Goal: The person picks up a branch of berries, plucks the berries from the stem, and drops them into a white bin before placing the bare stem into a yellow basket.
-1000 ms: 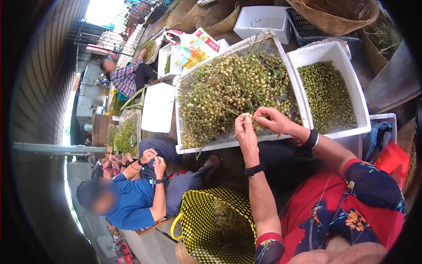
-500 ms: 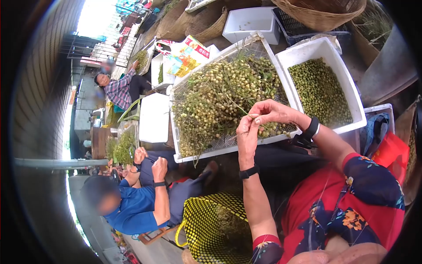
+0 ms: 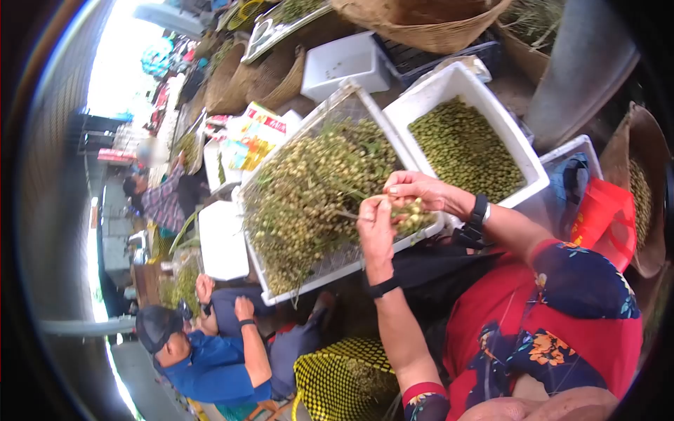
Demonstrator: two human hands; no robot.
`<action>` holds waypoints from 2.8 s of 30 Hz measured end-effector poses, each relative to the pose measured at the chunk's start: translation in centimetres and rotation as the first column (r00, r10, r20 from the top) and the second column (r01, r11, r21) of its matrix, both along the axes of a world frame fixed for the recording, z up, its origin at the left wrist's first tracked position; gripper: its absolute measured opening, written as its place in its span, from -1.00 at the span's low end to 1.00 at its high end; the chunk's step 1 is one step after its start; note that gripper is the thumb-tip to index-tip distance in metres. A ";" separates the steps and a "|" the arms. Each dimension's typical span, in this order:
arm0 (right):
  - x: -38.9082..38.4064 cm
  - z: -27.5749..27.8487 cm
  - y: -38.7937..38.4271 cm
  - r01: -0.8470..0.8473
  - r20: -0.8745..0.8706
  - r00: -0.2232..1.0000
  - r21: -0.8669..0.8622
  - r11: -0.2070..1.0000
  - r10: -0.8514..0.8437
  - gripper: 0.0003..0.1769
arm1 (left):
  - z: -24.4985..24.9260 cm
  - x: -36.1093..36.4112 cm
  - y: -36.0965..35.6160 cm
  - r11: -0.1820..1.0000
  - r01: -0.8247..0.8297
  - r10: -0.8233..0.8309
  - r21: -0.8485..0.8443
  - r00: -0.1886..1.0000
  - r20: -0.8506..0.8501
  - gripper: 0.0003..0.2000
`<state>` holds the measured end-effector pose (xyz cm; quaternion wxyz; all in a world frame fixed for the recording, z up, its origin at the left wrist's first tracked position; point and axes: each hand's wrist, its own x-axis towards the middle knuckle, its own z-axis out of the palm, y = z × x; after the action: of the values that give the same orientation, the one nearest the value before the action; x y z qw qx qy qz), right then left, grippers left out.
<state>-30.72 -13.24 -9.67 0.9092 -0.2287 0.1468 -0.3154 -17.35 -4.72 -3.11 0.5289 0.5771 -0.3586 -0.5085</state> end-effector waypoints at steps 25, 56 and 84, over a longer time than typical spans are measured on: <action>7.1 3.7 5.2 -0.314 -0.094 0.948 -0.452 0.835 0.305 -0.69 | 2.0 7.6 7.5 0.918 -0.395 0.393 -0.036 0.918 -0.055 -0.89; 10.8 6.1 8.1 -0.422 -0.274 0.903 -0.416 0.806 0.332 -0.78 | 1.2 11.5 14.9 0.888 -0.423 0.310 -0.178 0.840 -0.446 -0.83; 8.5 1.8 2.0 -0.384 -0.429 0.903 -0.772 0.506 0.031 -0.80 | -1.1 9.0 5.4 0.896 -0.442 0.443 0.035 0.894 -0.067 -0.79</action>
<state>-22.21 -11.20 -7.92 0.6728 -0.7076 0.1113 -0.1850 -8.38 0.69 -4.21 0.6382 0.6294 -0.1936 -0.3989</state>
